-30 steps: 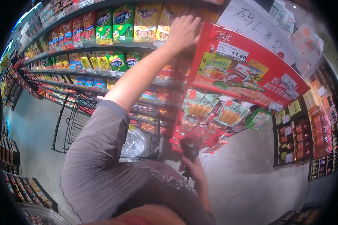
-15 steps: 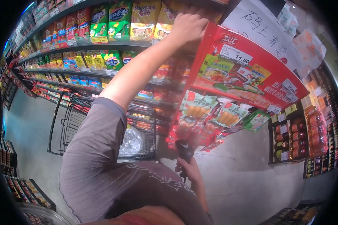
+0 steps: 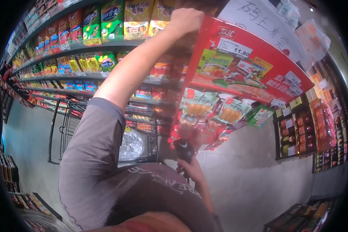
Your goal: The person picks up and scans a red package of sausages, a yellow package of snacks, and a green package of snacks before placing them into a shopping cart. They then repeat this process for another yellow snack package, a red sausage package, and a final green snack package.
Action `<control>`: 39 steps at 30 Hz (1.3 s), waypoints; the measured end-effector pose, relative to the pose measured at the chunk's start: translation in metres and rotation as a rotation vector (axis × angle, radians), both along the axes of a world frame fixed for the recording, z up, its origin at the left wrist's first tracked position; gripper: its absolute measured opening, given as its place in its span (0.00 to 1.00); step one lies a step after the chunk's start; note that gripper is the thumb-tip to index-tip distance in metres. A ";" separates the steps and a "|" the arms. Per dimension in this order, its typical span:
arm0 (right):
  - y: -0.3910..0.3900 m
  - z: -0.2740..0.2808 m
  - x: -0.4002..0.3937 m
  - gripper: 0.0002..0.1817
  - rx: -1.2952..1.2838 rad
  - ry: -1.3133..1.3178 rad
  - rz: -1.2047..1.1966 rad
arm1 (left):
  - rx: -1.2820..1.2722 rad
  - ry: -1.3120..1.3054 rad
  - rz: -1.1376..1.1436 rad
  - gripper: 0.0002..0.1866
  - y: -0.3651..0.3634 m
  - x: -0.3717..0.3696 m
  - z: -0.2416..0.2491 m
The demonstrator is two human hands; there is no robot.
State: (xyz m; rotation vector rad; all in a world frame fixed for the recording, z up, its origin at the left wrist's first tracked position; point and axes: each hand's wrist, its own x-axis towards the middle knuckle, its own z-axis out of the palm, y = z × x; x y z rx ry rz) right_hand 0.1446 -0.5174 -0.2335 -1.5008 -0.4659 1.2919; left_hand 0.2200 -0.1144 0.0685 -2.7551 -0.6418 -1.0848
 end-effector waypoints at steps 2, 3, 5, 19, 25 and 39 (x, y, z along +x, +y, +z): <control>-0.001 -0.001 -0.003 0.21 -0.007 -0.002 -0.006 | 0.030 0.009 -0.038 0.19 -0.001 -0.002 -0.001; 0.000 -0.001 -0.003 0.21 -0.003 -0.010 -0.004 | 0.011 0.013 -0.019 0.19 0.000 0.002 0.000; 0.002 -0.002 -0.003 0.22 0.007 -0.019 0.002 | 0.564 -0.479 -0.010 0.20 0.008 0.009 -0.008; -0.010 -0.049 -0.005 0.27 0.089 -0.116 -0.026 | 0.227 -0.396 -0.046 0.26 -0.014 -0.145 -0.133; 0.007 -0.077 0.010 0.33 -0.126 -0.205 0.173 | -0.564 0.048 0.302 0.18 -0.059 -0.323 -0.334; 0.084 -0.150 -0.052 0.23 0.245 -0.771 0.462 | -0.842 0.548 0.598 0.38 -0.201 -0.540 -0.464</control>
